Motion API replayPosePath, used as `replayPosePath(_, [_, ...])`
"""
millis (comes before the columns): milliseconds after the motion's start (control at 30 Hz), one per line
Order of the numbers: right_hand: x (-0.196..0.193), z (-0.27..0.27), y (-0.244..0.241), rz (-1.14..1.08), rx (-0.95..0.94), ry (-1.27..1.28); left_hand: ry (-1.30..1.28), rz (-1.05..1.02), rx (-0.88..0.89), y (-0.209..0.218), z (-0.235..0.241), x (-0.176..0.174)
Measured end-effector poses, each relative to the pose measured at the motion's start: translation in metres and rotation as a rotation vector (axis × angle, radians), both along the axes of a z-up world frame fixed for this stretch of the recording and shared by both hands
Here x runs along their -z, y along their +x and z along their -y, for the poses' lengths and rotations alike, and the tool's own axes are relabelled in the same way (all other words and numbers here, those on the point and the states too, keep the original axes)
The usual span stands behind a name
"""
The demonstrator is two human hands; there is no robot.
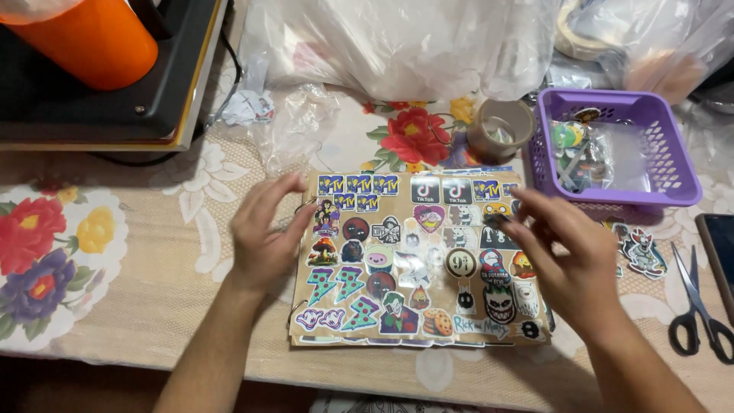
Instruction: Decorating a notebook cover by selecting and adhering various stickers from a collection.
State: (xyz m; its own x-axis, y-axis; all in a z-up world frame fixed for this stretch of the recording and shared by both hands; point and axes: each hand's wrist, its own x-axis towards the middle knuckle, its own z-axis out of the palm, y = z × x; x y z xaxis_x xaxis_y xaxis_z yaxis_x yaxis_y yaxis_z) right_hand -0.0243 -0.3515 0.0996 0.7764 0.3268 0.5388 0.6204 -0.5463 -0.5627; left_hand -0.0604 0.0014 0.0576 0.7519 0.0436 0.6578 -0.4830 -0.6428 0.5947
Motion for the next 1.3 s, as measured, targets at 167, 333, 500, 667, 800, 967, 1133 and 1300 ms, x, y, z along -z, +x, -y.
replayPosePath(167, [0.034,0.073,-0.057,-0.103,0.183,0.029,0.151,0.398,-0.199,-0.075,0.01,-0.003])
replayPosePath(333, [0.08,0.117,-0.093,-0.269,0.351,0.171,0.132,0.28,-0.13,-0.121,0.055,0.013])
replayPosePath(500, [0.085,0.098,-0.116,-0.189,0.374,0.154,-0.745,-0.411,0.205,-0.128,0.116,0.015])
replayPosePath(667, [0.083,0.074,-0.117,-0.104,0.309,0.179,-1.008,-0.669,0.286,-0.119,0.137,0.019])
replayPosePath(800, [0.095,0.07,-0.116,-0.08,0.213,0.148,-0.421,-0.417,0.297,-0.125,0.156,0.024])
replayPosePath(967, [0.087,0.06,-0.117,-0.421,0.187,0.284,0.545,0.104,0.349,-0.1,0.183,0.044])
replayPosePath(1133, [0.093,0.063,-0.117,-0.62,0.132,0.6,0.892,-0.09,0.189,-0.074,0.196,0.068])
replayPosePath(1300, [0.08,0.068,-0.108,-0.812,0.132,0.685,1.048,-0.015,0.249,-0.057,0.19,0.059])
